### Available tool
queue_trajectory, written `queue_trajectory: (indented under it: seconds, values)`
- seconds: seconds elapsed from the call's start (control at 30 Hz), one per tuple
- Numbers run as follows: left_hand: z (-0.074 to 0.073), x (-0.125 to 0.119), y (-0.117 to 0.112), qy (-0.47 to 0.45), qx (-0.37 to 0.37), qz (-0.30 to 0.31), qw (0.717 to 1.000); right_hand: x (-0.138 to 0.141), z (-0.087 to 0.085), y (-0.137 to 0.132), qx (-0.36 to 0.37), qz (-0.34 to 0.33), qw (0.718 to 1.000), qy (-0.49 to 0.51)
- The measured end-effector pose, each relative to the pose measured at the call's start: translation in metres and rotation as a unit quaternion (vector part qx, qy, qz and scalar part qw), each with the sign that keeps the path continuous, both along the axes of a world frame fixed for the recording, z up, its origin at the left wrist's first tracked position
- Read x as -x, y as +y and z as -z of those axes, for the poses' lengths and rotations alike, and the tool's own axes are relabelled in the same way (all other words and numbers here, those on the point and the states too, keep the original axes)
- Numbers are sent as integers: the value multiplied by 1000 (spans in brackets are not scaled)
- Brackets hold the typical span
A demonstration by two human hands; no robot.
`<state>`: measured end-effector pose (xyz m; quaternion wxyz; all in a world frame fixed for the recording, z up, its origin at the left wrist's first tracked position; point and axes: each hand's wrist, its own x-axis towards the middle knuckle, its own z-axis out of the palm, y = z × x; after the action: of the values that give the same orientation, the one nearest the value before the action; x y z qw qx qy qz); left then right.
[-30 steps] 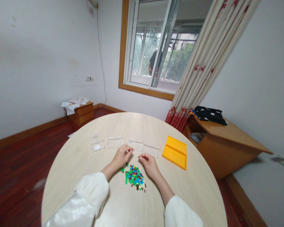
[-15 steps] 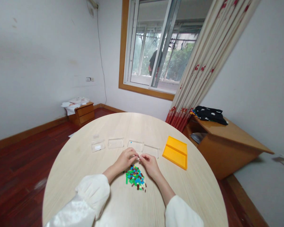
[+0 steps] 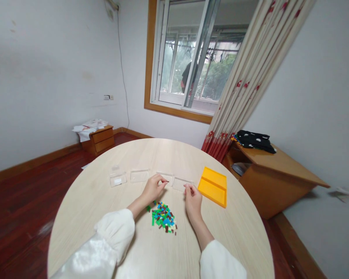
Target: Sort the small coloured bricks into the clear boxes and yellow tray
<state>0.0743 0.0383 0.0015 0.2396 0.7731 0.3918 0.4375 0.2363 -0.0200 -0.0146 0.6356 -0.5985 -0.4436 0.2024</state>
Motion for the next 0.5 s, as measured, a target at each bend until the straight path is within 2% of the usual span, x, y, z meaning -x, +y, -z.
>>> queue_trajectory:
  seconds: [0.13,0.27,0.4,0.5]
  values:
    - [-13,-32,14,103,2,4,995,-16,3,-5,-24,50,998,7]
    - [-13,-57,27,180,15,20,983,-24,5,-10,-32,58,998,1]
    - [-5,-64,33,215,14,29,976,-25,7,-9,-28,59,998,-13]
    - [-4,-59,32,222,8,25,975,-24,9,-9,-12,46,998,-49]
